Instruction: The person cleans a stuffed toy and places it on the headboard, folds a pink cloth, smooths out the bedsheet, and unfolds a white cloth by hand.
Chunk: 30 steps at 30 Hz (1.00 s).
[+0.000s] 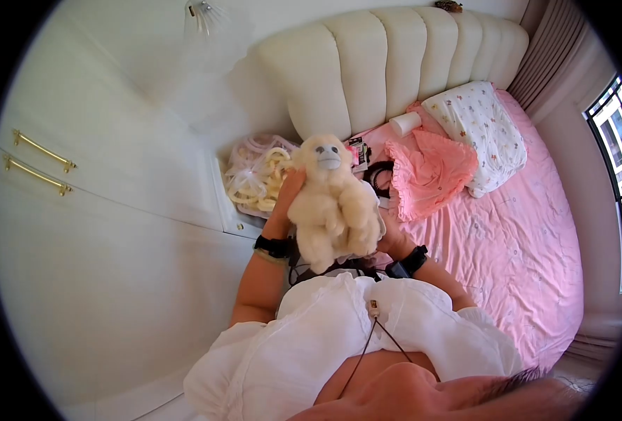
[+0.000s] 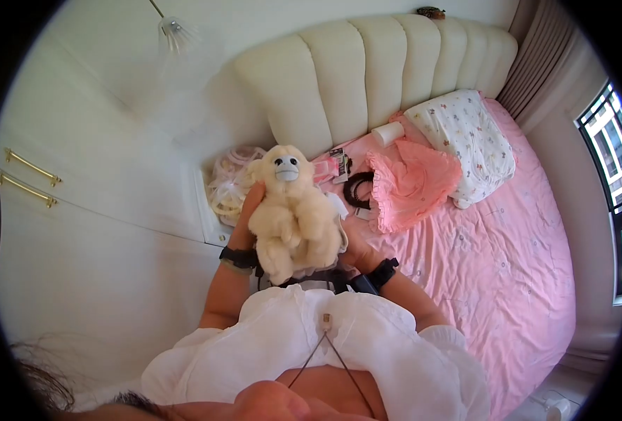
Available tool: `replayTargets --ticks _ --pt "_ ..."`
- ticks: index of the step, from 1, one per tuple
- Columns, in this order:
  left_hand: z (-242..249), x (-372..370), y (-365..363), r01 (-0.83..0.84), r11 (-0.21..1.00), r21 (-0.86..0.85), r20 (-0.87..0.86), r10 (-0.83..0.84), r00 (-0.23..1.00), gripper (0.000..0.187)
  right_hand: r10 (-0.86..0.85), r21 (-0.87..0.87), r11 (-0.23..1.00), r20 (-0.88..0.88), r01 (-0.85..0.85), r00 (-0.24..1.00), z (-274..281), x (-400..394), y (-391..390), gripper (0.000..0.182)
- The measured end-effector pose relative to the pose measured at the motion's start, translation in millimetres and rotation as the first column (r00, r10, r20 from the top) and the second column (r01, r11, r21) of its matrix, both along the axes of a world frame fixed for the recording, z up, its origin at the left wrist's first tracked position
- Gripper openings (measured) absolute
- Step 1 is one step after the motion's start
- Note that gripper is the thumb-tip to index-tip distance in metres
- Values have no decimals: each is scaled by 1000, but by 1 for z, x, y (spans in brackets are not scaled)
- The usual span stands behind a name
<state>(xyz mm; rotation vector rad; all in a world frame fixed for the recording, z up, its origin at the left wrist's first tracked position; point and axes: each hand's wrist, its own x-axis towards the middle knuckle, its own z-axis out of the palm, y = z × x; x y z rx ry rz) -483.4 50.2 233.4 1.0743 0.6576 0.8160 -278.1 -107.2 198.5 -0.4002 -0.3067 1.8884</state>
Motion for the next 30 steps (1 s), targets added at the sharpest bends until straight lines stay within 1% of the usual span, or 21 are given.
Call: replayTargets --ticks 1,2,4,5,6,8,10,11,12,14,15,16,17,18,20,22,23,26,27,29,30 --pt "42 2 -21 11 999 -39 -4 -11 1000 37 -37 -114 993 19 39 999 11 -5 2 41" --pt "64 2 -35 22 997 -77 -2 -23 1000 39 -35 -118 992 96 46 995 19 -7 3 40" --pt "52 -20 -42 141 983 -121 -18 -144 989 44 -27 -133 989 239 60 971 27 -13 3 37" --pt "46 -29 -45 195 970 -149 -23 -200 979 48 -40 -50 996 471 73 881 22 -14 3 36" --pt "45 -33 -47 178 972 -155 -30 -184 982 50 -67 39 998 673 55 737 16 -15 4 34" --pt "46 -38 -52 135 977 -165 -48 -144 988 54 -193 177 981 838 81 510 9 -22 10 33" --pt "31 -45 -46 72 989 -128 -21 -76 997 56 -362 291 929 842 230 400 19 -26 25 33" --pt "24 -49 -45 45 992 -115 -6 -46 999 56 -374 301 922 856 243 357 30 -18 32 34" --pt "21 -50 -44 55 997 -48 -54 -58 997 58 -384 313 915 870 254 310 49 -8 39 34" --pt "18 -51 -41 84 992 90 -147 -71 987 62 -436 403 900 815 166 382 89 -7 47 36" --pt "18 -49 -42 55 987 150 -167 -30 986 62 -458 449 885 785 125 417 101 -11 49 37" --pt "21 -46 -44 26 977 210 -185 13 983 62 -587 606 796 764 16 270 108 -23 52 37" --pt "26 -41 -46 -7 962 275 -196 63 979 61 -711 723 679 691 -125 133 116 -37 57 38" --pt "34 -38 -46 -35 958 285 -221 101 970 61 -822 792 541 569 -284 21 120 -44 61 38" --pt "51 -37 -44 -96 947 307 -274 185 944 59 -792 729 593 606 -343 -81 103 -39 69 46" --pt "54 -48 -37 -72 931 357 -333 198 922 60 -759 657 636 628 -404 -173 100 -35 78 55" --pt "54 -54 -36 -51 926 374 -369 199 908 60 -586 570 795 810 -206 -21 103 -26 75 59" --pt "71 -47 -42 -70 923 379 -341 209 916 60 -756 751 648 654 -127 12 143 -49 66 49" --pt "67 -45 -43 -107 915 389 -291 232 928 62 -872 783 490 437 -382 -222 158 -59 64 57" --pt "55 -41 -38 -183 893 411 -181 277 944 64 -886 731 456 426 -508 -182 152 -67 59 61" --pt "53 -42 -35 -191 897 398 -226 298 927 66 -893 700 432 422 -568 -159 147 -69 58 62"
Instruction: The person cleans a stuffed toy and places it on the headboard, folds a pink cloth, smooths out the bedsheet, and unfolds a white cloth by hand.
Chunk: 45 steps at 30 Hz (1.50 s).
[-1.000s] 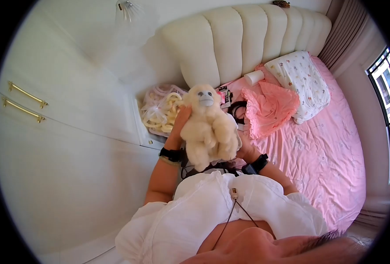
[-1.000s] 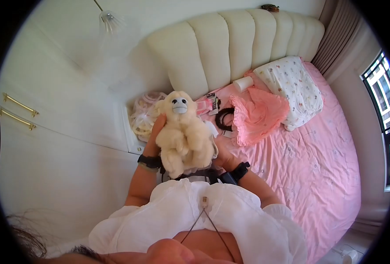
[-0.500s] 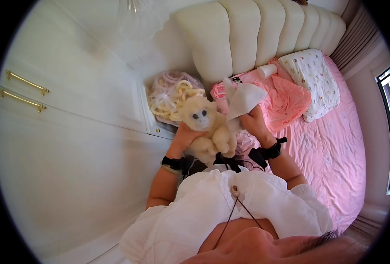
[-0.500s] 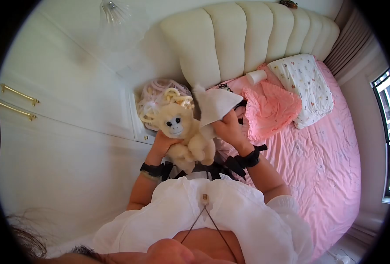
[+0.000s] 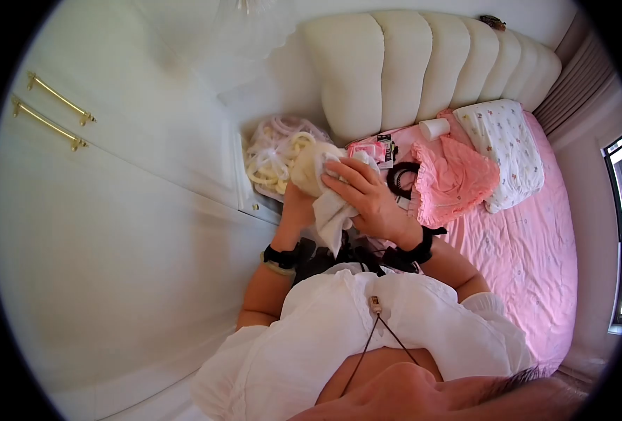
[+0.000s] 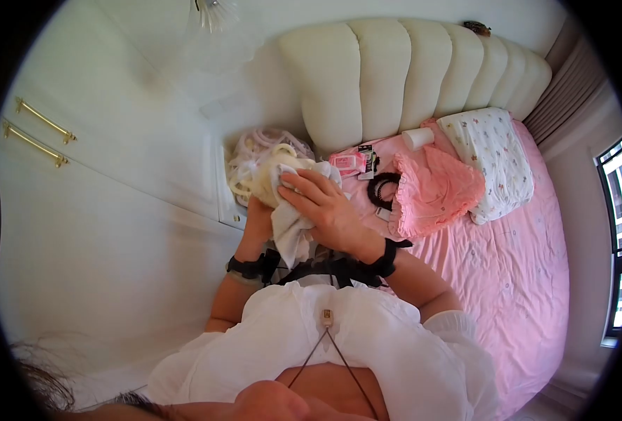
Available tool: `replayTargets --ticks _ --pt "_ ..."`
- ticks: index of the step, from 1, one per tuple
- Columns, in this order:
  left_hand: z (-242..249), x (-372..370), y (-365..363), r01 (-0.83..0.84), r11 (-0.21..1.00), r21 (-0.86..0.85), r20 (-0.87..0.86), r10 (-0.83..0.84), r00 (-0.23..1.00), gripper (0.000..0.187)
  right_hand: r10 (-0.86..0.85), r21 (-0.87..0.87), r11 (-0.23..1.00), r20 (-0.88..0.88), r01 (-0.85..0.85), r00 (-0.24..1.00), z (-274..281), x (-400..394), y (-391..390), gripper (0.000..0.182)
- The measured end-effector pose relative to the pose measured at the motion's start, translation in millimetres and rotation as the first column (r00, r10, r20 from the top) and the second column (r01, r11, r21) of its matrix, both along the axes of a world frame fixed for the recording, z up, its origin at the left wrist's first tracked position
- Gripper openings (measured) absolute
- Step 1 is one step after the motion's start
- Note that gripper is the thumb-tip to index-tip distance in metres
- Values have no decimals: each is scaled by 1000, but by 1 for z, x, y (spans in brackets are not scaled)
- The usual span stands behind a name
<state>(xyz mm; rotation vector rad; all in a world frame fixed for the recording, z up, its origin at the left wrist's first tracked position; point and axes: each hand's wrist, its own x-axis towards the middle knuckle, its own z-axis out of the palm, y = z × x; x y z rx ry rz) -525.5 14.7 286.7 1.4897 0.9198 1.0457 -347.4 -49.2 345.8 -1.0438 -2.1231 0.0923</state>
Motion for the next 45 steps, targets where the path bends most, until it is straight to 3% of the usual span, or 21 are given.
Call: replayTargets --ticks 1,3,5,6,8,9,12,15,18,19,22,24,26,29,32,35,37,40,41,42,45 --pt "0 -3 3 -32 999 -22 -41 31 999 67 1 9 1000 47 -1 999 -7 9 1 65" --pt "3 -13 5 -107 994 -30 -88 104 991 67 -67 -58 996 -119 61 991 -20 27 5 64" --pt "3 -21 5 -54 983 -177 103 73 992 62 -166 -151 981 -340 120 926 -26 42 10 60" --pt "3 -21 6 -12 970 -244 201 63 978 61 -150 -120 986 -315 117 937 -22 42 12 58" --pt "-3 -14 8 -31 994 -101 154 46 987 57 -116 -53 993 -260 106 958 -10 34 16 56" --pt "-5 -12 8 -38 999 -27 129 42 991 55 35 -84 995 -222 -54 974 -12 27 14 52" --pt "3 -16 15 -119 991 -56 76 123 989 52 174 -189 969 68 -159 982 -9 22 -1 43" --pt "-4 -22 21 -118 977 -179 235 158 959 52 114 -185 973 -120 -135 986 -13 34 -3 51" --pt "8 -7 12 -164 984 -75 151 174 973 51 -169 8 985 -85 170 982 9 24 2 53" --pt "7 -3 10 -189 981 -30 167 192 967 51 -115 81 990 -36 117 993 4 15 6 52" --pt "1 3 9 -279 953 116 195 253 948 49 -187 33 982 27 186 982 -20 -20 -2 51" --pt "-7 -2 13 -366 903 224 196 326 925 49 -207 -30 978 -4 207 978 -40 -22 -3 49" --pt "-6 -12 16 -439 882 173 285 382 879 48 -273 -108 958 -57 266 960 -65 -19 -4 47" --pt "2 -37 23 -366 929 -57 396 357 846 48 -203 -639 738 97 217 974 -122 15 -7 44" --pt "12 -41 22 -310 932 -188 491 363 792 49 -453 -654 702 -104 282 886 -123 43 -11 48" --pt "0 -34 27 -295 925 -238 525 378 762 51 -496 -523 836 -587 168 640 -54 42 -8 47" --pt "0 -22 24 -234 915 -330 546 387 743 53 -325 -218 946 -602 241 729 -18 29 -13 45" --pt "-19 -2 19 -264 945 -192 367 319 874 48 -93 75 987 -435 140 895 1 -2 -11 43" --pt "-23 -3 15 -244 960 140 105 230 967 43 -138 47 987 -251 154 958 -4 -14 -6 45" --pt "-24 -3 11 -186 866 464 -121 270 955 38 -171 20 985 -56 173 984 -16 -23 -1 47" --pt "-7 0 9 -219 926 307 -58 247 967 36 -212 -10 977 -17 212 977 -35 -26 -2 53"
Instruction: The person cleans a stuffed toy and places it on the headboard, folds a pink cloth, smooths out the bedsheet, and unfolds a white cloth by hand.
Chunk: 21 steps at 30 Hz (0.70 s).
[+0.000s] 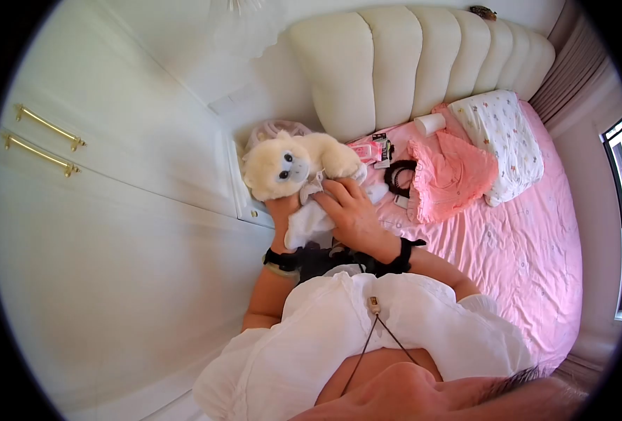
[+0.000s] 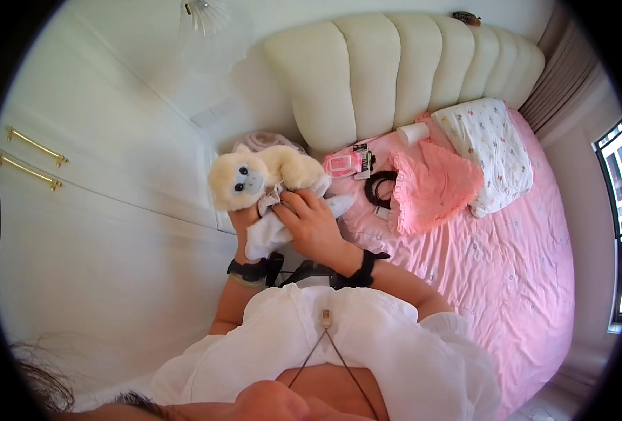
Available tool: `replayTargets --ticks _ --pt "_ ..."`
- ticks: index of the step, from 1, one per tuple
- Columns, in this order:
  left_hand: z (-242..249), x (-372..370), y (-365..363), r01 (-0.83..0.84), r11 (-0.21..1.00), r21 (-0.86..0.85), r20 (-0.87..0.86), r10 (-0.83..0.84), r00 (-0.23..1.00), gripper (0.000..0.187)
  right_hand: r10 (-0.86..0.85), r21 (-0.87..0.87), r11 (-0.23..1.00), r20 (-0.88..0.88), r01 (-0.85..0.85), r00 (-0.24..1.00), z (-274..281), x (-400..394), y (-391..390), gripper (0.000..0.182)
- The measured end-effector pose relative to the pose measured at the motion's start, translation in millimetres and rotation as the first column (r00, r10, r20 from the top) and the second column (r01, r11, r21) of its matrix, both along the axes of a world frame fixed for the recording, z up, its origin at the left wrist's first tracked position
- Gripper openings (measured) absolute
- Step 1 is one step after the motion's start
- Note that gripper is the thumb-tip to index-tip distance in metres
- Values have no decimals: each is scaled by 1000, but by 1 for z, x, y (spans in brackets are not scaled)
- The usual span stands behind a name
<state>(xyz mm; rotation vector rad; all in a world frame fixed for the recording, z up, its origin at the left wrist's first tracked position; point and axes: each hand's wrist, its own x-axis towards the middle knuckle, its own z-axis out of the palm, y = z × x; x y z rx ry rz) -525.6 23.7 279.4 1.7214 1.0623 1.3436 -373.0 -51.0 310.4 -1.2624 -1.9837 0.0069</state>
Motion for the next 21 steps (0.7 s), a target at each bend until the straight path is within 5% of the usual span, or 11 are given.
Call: replayTargets --ticks 2,5,6,9,14,15,18,19,21 --pt "5 2 -3 -16 990 -140 315 59 947 37 9 -66 998 -28 -11 1000 -2 11 -2 54" --pt "-19 -1 8 -161 986 -47 379 167 910 40 -104 -190 977 -56 91 993 -30 36 -5 52" --pt "-4 -4 6 -64 980 -190 460 147 876 53 -137 -242 964 -118 105 983 -43 52 -7 51" --pt "7 -12 11 57 958 -282 615 135 777 54 -242 -278 948 -318 154 917 -55 83 -4 48" --pt "-4 5 4 95 938 -334 471 79 879 56 -242 86 930 -589 358 771 37 87 2 47" --pt "-6 9 1 116 932 -344 461 60 885 56 -235 156 927 -468 342 852 40 84 3 50" --pt "-9 14 4 36 999 -34 36 -35 999 50 77 5 997 -209 -78 975 47 70 9 54" --pt "-14 13 7 66 994 -86 164 -51 985 46 143 -31 989 -95 -146 985 41 67 11 56" --pt "-16 11 9 108 978 -179 371 -34 928 42 69 -59 995 -194 -82 979 19 69 10 54"
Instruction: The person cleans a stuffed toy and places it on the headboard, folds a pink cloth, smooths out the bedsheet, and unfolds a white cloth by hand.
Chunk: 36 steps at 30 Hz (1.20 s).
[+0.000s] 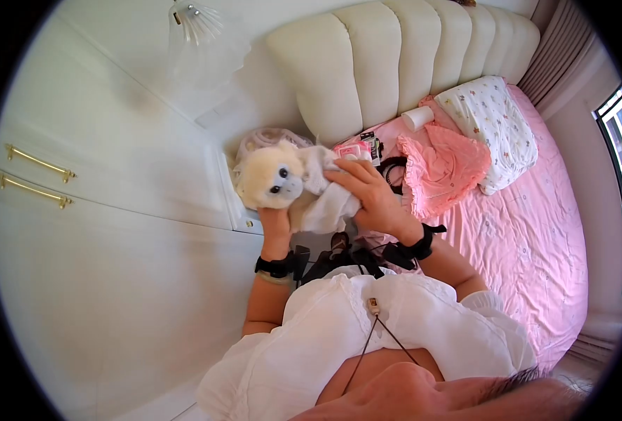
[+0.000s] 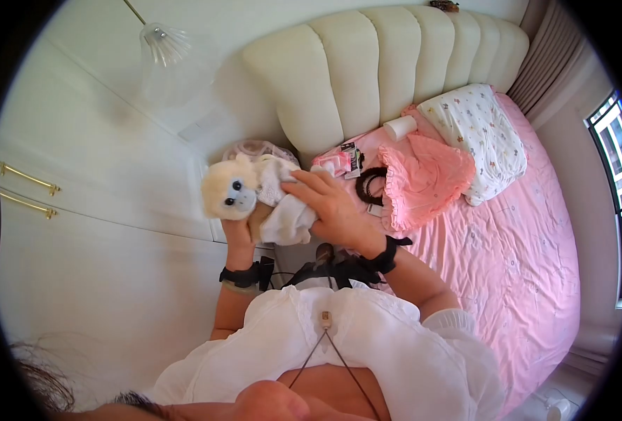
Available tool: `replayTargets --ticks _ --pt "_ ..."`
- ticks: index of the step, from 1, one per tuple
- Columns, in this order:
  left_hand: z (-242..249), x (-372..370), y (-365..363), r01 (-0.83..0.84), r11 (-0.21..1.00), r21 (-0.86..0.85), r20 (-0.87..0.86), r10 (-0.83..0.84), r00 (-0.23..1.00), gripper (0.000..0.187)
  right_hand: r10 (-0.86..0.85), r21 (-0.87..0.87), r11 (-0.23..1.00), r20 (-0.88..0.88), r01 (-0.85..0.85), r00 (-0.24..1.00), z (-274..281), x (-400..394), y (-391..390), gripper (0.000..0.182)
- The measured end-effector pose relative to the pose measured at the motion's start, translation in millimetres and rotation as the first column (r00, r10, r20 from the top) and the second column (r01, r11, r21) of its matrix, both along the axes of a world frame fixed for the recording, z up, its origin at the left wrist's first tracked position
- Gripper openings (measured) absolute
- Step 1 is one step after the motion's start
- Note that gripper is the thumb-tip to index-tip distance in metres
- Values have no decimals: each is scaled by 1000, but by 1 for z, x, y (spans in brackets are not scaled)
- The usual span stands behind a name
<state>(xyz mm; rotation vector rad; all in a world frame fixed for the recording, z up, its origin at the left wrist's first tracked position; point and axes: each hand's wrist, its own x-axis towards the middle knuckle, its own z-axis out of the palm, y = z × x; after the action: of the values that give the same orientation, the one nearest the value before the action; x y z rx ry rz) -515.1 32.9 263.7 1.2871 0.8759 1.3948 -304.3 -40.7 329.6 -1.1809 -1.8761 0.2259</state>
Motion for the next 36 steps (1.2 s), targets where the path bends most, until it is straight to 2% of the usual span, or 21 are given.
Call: replayTargets --ticks 2,3,6,10,12,14,15,18,19,20,21,24,25,26,28,30,31,32,34,35,36 --pt "9 -5 0 0 993 -117 163 19 986 42 -46 -140 990 -130 28 990 -27 16 -4 48" --pt "11 -10 -1 -17 978 -209 148 49 988 44 -78 -353 935 -320 -42 944 -30 24 -6 48" --pt "16 -5 4 54 978 -201 243 -3 970 45 -160 -189 973 -145 131 976 -33 36 -7 47" --pt "6 15 5 -20 981 -195 136 47 990 43 -168 -30 985 92 172 981 -23 12 -13 49" --pt "14 18 6 2 986 -165 157 24 987 44 -137 -94 984 177 155 975 -26 2 -24 45" --pt "25 19 4 46 968 -245 260 20 965 48 -30 -183 980 264 81 964 -39 6 -35 42" --pt "28 18 4 66 956 -284 309 26 951 50 54 -304 952 212 13 976 -41 7 -40 38" --pt "16 18 8 -25 988 -154 160 50 986 54 -167 -280 952 -156 119 973 -34 12 -47 38" --pt "19 19 4 -55 992 -115 -3 55 998 54 -160 -81 986 -266 144 951 -25 14 -38 37" --pt "25 22 1 -70 995 -68 -164 58 985 54 -220 -87 976 -350 202 910 -10 13 -37 41" --pt "28 27 -1 -74 997 -15 -317 65 946 54 -237 -6 968 -334 249 913 9 11 -32 44" --pt "20 47 -13 -37 995 -95 -63 31 998 51 -333 94 932 -169 351 928 14 -12 -11 52" --pt "12 47 -12 3 992 -128 22 0 1000 50 -279 138 952 16 274 960 0 -24 -1 56" --pt "0 46 -8 41 987 -157 107 -25 994 50 -318 45 948 219 316 923 -7 -37 -10 50" --pt "4 44 -7 124 968 -218 280 -60 958 48 -321 165 945 297 283 899 -15 -53 -14 40" --pt "11 36 -8 228 934 -276 440 -88 894 45 -189 138 979 315 152 930 -14 -61 -21 39" --pt "5 27 0 138 987 -87 98 -129 987 44 -124 123 989 320 89 939 -14 -64 -25 39" --pt "0 18 7 46 989 137 -225 -14 974 42 -36 104 995 337 1 941 -15 -64 -27 40" --pt "15 18 12 -4 982 -189 -9 2 1000 43 136 65 983 368 -171 920 -19 -59 -31 40" --pt "27 20 8 18 915 -403 283 106 953 43 172 13 982 349 -188 921 -27 -54 -35 39" --pt "35 17 8 26 930 -368 327 103 939 43 209 -38 977 328 -208 921 -40 -46 -41 38"
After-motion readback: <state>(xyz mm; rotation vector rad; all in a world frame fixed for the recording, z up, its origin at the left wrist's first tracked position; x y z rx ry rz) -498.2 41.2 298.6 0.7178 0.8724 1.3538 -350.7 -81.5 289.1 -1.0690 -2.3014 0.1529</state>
